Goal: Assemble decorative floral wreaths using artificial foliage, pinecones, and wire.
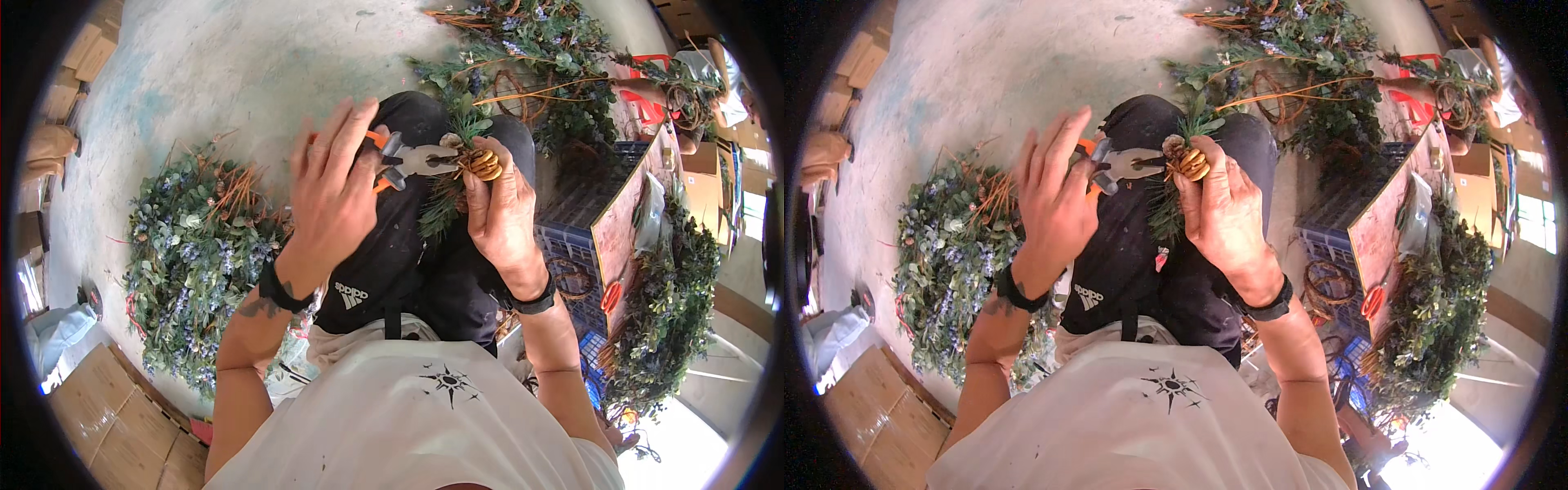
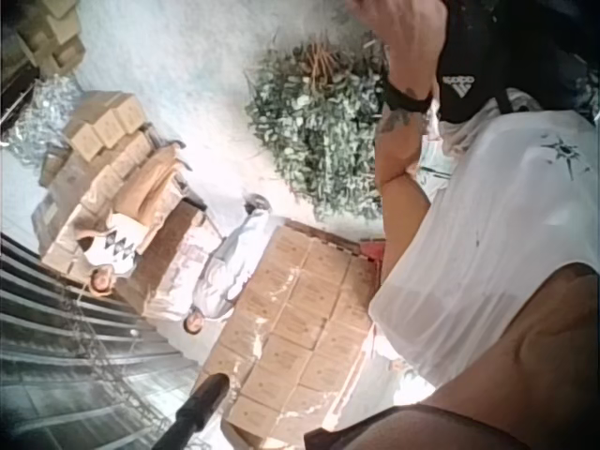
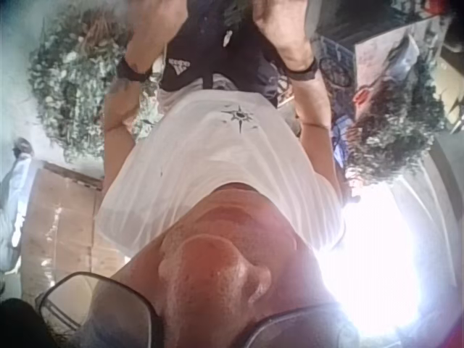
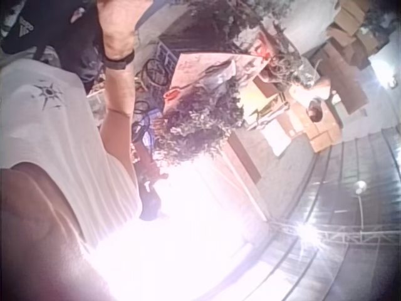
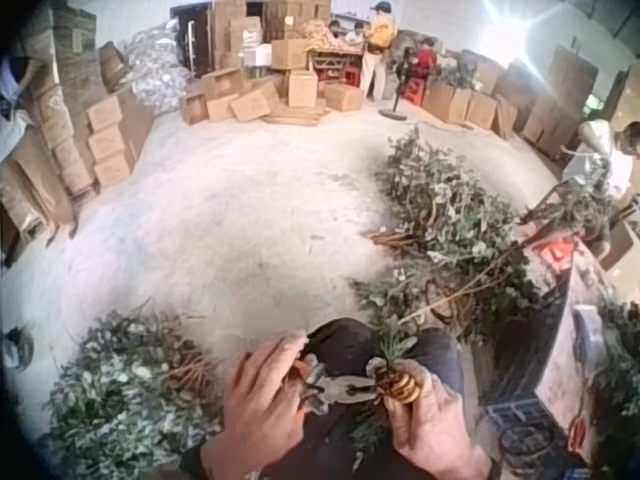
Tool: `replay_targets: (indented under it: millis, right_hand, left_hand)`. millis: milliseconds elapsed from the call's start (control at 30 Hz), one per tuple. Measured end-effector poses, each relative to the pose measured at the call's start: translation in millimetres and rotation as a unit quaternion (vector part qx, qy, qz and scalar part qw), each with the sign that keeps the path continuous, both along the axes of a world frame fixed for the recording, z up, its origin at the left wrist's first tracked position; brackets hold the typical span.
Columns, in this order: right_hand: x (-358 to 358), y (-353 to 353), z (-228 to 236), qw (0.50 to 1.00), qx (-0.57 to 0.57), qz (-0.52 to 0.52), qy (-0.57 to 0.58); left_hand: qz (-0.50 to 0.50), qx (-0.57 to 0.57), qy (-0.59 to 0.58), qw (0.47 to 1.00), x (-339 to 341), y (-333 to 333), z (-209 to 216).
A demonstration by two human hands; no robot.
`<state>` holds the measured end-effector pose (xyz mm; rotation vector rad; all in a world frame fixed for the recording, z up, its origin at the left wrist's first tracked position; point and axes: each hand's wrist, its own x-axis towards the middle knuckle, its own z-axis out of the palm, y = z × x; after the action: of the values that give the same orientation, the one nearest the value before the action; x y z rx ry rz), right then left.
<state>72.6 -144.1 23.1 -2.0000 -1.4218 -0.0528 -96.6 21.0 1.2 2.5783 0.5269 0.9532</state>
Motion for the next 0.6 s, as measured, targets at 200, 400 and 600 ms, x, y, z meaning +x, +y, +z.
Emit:
replay_targets:
  millis: [200, 400, 600]
  right_hand:
    - [0, 3, 1, 1.0, -0.002, 0.005, 0.012]
    - [1, 4, 6, 1.0, -0.005, -0.001, 0.031]
    - [2, 5, 7, 0.999, -0.02, -0.004, 0.045]
  left_hand:
    - [0.07, 0.202, 0.002, 0.977, 11, 13, -21]
    - [0.122, 0.291, -0.08, 0.945, 21, 13, -32]
    - [0.13, 0.258, -0.051, 0.956, 17, 4, -34]
